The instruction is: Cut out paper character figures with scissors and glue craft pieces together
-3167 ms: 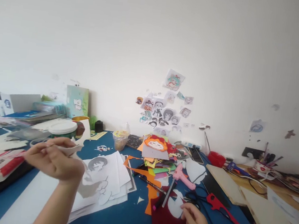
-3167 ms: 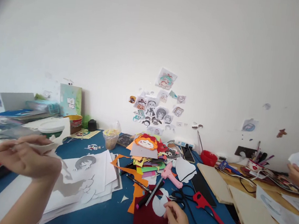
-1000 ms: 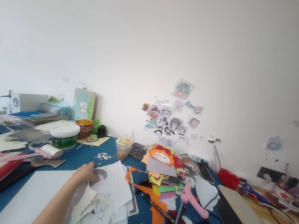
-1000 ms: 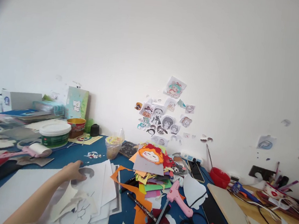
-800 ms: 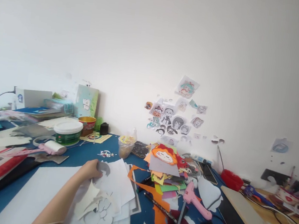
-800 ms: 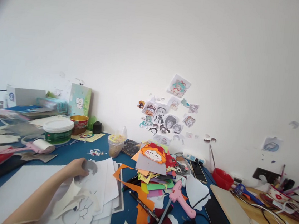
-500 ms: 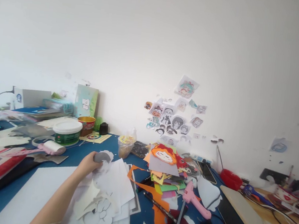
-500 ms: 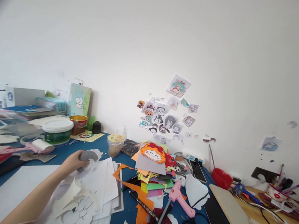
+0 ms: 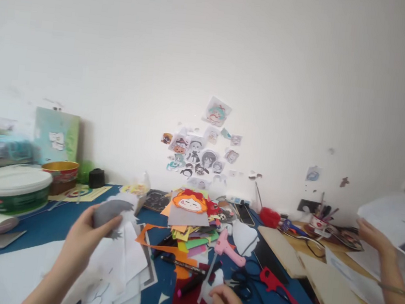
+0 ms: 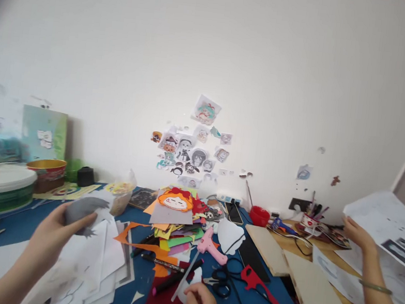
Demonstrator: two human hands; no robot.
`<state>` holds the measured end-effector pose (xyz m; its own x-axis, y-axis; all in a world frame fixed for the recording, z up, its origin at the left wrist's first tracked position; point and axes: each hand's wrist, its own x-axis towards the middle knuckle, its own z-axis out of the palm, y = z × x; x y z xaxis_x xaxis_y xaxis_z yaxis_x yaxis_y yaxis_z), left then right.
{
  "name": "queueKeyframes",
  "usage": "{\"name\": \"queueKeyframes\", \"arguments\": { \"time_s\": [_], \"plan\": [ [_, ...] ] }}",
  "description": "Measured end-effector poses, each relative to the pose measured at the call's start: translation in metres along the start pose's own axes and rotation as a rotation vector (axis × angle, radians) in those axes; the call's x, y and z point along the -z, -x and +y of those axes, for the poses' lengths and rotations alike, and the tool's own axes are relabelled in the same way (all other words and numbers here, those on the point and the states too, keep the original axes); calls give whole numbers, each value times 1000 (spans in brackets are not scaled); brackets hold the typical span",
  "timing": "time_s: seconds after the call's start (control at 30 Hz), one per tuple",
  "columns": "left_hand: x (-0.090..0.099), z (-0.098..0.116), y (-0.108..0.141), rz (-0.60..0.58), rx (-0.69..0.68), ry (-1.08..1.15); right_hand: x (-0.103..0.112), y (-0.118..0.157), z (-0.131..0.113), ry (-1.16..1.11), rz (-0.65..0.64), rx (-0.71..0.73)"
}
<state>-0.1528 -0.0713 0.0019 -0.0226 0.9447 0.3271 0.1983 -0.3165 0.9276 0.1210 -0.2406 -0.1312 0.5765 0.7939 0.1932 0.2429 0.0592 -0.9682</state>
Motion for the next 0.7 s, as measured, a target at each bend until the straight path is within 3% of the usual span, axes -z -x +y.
{"name": "queueKeyframes", "arguments": {
  "time_s": [0.07,0.13,0.23,0.3,0.47,0.6,0.7],
  "plan": [
    [-33,22,30,-223,15,49,-6,2,-5,-54,20,3],
    [-69,36,64,-524,2,51,-5,6,-9,-154,27,-18],
    [-116,37,109,-866,-11,-14,10,17,-15,-271,41,-42],
    [-139,26,131,-933,1,-77,27,25,-19,-263,54,-7],
    [-171,-5,155,-973,0,-62,56,35,-28,-37,-101,40],
    [-186,-12,160,-979,-107,-11,58,32,-27,74,-10,33],
    [-185,-13,162,-1003,-103,23,64,28,-20,102,77,45]
  ]
}}
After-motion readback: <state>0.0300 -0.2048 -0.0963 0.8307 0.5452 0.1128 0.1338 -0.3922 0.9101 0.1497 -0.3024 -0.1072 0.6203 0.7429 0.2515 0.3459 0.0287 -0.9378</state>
